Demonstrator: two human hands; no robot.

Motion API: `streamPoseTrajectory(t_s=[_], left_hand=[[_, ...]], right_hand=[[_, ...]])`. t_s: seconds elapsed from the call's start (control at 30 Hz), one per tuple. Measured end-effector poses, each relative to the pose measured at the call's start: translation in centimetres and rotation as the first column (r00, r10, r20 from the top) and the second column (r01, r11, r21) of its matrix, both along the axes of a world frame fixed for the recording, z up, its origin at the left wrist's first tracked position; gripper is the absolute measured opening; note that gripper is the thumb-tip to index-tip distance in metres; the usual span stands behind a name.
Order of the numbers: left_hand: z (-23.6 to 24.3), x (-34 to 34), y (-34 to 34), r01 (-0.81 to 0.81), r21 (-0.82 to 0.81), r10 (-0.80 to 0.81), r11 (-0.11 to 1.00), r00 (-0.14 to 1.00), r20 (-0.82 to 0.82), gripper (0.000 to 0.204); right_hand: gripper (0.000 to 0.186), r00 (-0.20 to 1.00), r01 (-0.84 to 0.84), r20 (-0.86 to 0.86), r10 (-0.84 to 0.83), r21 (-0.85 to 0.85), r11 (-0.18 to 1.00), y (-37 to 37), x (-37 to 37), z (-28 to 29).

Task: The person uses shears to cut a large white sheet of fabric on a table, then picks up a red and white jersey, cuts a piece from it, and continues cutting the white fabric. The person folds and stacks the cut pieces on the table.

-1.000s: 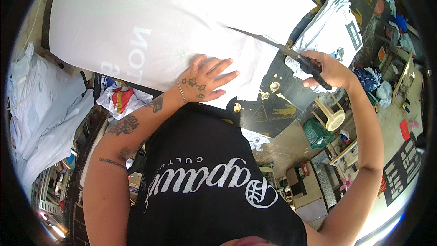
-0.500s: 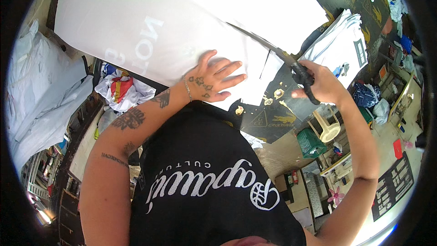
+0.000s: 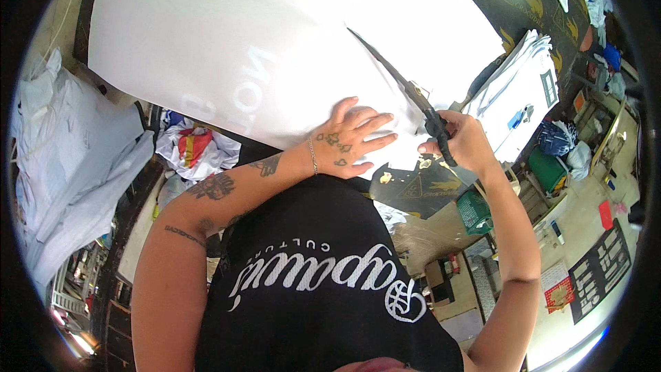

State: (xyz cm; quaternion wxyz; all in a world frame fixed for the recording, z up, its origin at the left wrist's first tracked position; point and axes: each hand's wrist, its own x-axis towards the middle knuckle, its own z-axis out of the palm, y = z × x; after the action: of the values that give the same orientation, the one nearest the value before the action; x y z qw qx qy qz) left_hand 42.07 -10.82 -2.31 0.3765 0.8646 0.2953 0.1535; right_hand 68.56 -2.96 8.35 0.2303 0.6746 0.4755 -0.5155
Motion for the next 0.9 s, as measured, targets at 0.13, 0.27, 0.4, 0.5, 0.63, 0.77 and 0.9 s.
streamPoseTrajectory(t_s=[0.13,0.27,0.4,0.5,0.63,0.77,0.9], left_hand=[[0.7,-5.1,4.2,-0.022,0.051,0.013,0.998,0.985,0.171,0.047],[0.9,-15.2,9.0,-0.212,0.289,0.211,0.934,0.977,0.033,0.038],[1.3,-22.9,12.5,-0.253,0.42,0.34,0.871,0.929,-0.146,0.045],[1.6,-25.1,14.2,-0.063,0.263,0.135,0.963,0.955,-0.265,0.053],[1.5,-28.6,16.1,0.076,-0.001,-0.074,0.997,0.961,-0.265,0.06],[1.3,-36.3,18.2,-0.247,0.219,0.279,0.944,0.951,-0.13,0.059],[0.6,-42.0,17.3,-0.395,0.45,0.53,0.801,0.818,-0.224,0.062]], right_hand=[[0.067,0.955,0.155,-0.276,-0.109,0.152,0.976,-1.8,-3.5,-0.6],[0.068,0.924,0.337,-0.215,-0.316,0.065,0.939,-2.5,-6.0,-1.4],[0.074,0.943,0.315,-0.121,-0.311,0.014,0.949,-2.3,-8.0,-1.0],[0.076,0.875,0.377,-0.393,-0.283,0.186,0.907,-1.3,-9.7,-1.4],[0.072,0.959,0.276,-0.104,-0.265,0.106,0.955,2.0,-9.6,-1.8],[0.087,0.976,0.198,-0.09,-0.198,-0.003,0.98,6.8,-6.1,1.8],[0.095,0.994,-0.104,-0.046,0.104,-0.01,0.994,11.7,-5.4,2.8]])
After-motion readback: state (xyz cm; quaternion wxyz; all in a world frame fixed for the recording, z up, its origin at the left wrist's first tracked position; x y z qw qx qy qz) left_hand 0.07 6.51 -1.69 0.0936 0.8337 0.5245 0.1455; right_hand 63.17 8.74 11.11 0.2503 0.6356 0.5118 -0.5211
